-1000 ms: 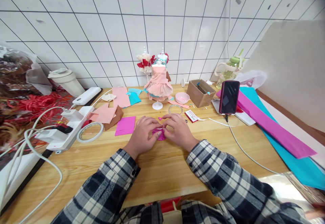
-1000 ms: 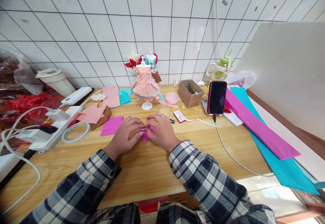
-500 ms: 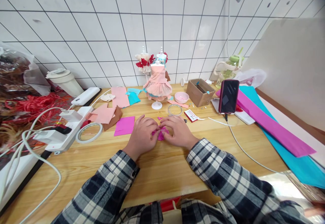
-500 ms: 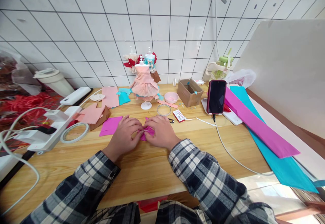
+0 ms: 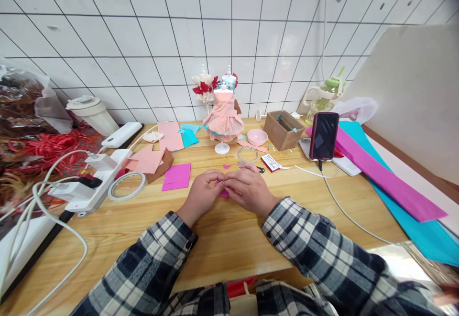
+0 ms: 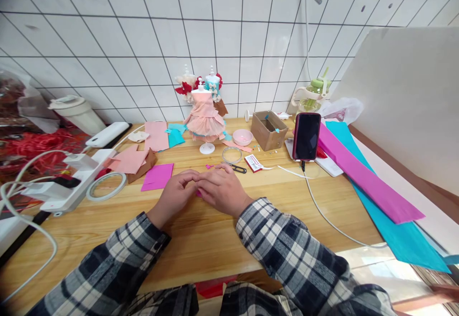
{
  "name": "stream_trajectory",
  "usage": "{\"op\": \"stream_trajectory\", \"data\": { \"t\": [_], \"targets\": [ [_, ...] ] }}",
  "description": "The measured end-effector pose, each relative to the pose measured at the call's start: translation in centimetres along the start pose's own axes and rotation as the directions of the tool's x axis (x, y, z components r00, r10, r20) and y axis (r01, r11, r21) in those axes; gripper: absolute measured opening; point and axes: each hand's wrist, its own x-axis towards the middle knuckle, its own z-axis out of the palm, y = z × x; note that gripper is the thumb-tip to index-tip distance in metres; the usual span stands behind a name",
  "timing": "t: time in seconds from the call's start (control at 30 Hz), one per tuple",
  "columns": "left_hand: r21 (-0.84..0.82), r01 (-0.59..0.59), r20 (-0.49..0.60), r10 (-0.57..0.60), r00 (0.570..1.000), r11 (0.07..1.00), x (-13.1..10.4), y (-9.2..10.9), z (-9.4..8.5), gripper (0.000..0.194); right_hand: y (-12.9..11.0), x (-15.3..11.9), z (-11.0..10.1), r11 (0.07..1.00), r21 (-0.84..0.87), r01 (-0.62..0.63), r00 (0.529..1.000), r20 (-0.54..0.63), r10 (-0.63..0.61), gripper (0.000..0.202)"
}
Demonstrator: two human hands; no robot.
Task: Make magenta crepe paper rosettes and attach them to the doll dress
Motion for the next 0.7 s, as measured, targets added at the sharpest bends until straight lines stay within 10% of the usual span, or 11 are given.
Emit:
{"op": "stream_trajectory", "data": {
  "t": [0.17,0.43,0.53,0.7],
  "targets": [
    [-0.252,0.194,-0.114,-0.228,0.967,0.948,0.0,-0.4,0.1,0.026,2.4,-0.3,-0.6,0.980,0.041,-0.194,0.979,-0.049,0.196,0.019],
    [-0.452,0.262,-0.122,-0.349,0.929,0.853,0.1,-0.1,0.1,0.041,8.5,-1.8,-1.1,0.742,0.106,-0.662,0.748,0.024,0.663,0.018],
    [-0.603,0.260,-0.047,-0.359,0.932,0.754,0.0,-0.3,0.1,0.032,7.3,-1.5,-1.1,0.798,0.057,-0.600,0.800,0.000,0.601,0.010],
    [-0.834,0.446,0.339,-0.336,0.879,0.325,-0.1,0.8,0.0,0.050,4.9,-0.8,-1.2,0.893,0.017,-0.449,0.893,-0.039,0.449,0.007]
  ]
}}
